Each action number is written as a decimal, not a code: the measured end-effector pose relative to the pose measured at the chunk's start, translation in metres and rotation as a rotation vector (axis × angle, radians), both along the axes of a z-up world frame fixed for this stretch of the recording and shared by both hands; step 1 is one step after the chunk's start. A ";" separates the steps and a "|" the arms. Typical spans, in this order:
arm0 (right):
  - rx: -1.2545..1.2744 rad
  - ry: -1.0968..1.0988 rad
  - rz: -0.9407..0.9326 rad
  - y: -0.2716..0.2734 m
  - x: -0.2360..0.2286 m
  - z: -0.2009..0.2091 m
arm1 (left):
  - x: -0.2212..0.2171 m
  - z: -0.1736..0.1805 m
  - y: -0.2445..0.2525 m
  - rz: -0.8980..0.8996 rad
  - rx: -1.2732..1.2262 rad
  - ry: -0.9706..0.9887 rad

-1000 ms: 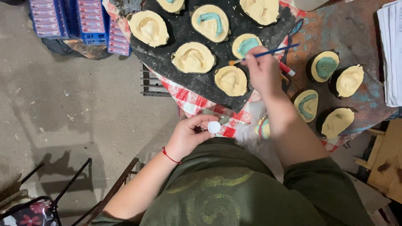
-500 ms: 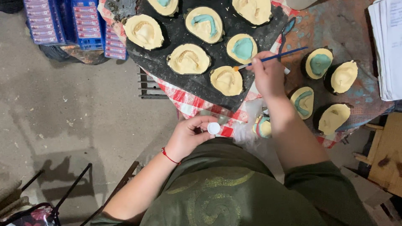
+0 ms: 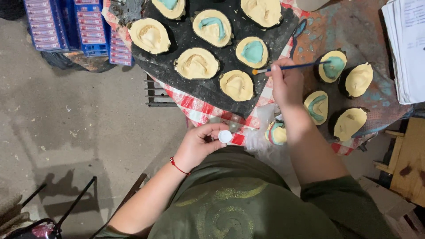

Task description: The person pours a liquid from a white bottle into a small cap and uses a brush to apply the liquid to the interior of several yellow molds arranged on a black tray. The person moves between tables to retrieve the brush and return to the painting task.

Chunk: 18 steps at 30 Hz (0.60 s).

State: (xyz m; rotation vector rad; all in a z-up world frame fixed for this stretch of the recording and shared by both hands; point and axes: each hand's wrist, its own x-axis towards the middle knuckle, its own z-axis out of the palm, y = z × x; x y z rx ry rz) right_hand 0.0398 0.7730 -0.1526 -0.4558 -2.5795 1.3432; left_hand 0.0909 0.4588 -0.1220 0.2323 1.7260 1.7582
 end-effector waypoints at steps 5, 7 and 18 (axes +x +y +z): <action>0.250 0.193 0.311 -0.011 0.016 -0.021 | 0.000 0.001 0.001 -0.006 0.005 -0.007; 0.323 0.236 0.385 -0.014 0.029 -0.029 | -0.001 0.001 0.002 -0.004 0.015 -0.006; 0.298 0.367 0.399 -0.039 0.046 -0.006 | -0.006 -0.001 0.006 0.005 0.057 -0.050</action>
